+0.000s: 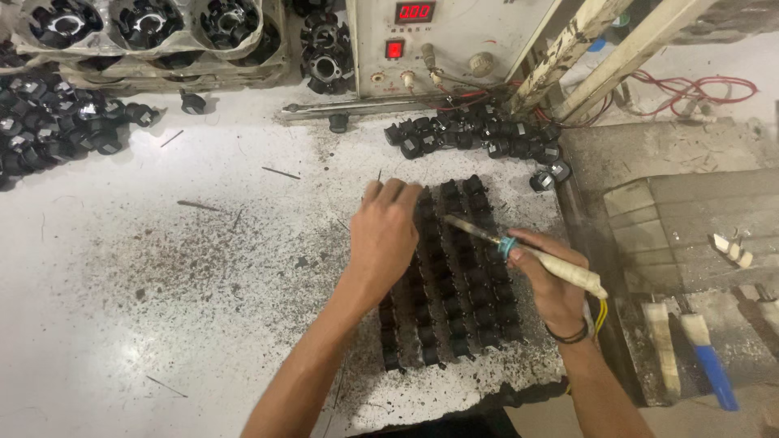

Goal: The person uses a soldering iron to work on a grid of small black components laid out on a workbench, holding each component steady with one hand while applying the heated tool with the other, moving progressively across the rows of parts.

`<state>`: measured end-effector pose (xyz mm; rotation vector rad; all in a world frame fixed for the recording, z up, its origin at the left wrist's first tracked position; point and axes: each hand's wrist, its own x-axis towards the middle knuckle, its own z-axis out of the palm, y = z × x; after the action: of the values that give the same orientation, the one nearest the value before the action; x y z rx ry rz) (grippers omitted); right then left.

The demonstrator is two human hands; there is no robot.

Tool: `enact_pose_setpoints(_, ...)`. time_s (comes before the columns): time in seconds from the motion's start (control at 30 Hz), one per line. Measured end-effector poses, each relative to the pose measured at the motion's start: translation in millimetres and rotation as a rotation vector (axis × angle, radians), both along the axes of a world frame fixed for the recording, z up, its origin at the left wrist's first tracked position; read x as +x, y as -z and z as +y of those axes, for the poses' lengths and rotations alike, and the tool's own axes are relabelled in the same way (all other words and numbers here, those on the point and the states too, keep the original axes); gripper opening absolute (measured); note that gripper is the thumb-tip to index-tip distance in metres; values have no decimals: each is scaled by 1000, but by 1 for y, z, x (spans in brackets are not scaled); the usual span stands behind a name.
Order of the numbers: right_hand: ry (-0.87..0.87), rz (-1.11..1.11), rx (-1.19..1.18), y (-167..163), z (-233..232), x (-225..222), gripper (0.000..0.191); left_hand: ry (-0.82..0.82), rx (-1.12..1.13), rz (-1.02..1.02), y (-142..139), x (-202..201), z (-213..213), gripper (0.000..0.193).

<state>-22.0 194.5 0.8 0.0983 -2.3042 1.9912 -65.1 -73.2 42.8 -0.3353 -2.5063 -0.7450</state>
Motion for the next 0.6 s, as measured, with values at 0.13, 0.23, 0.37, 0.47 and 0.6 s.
enact_pose_setpoints(0.13, -32, 29, 122, 0, 0, -4, 32, 16, 70, -128, 40, 7, 8, 27)
enact_pose_setpoints(0.23, -1, -11, 135, -8, -4, -3, 31, 18, 59, -142, 57, 8, 10, 19)
enact_pose_setpoints(0.37, -54, 58, 215, -25, -14, -5, 29, 47, 117, -144, 61, 4, 13, 12)
enact_pose_setpoints(0.47, -84, 120, 345, -42, -22, -9, 28, 61, 97, -161, 59, 4, 17, 11)
enact_pose_setpoints(0.6, -154, 257, 462, -65, -35, -11, 25, 101, 116, -197, 61, 3, 20, 14)
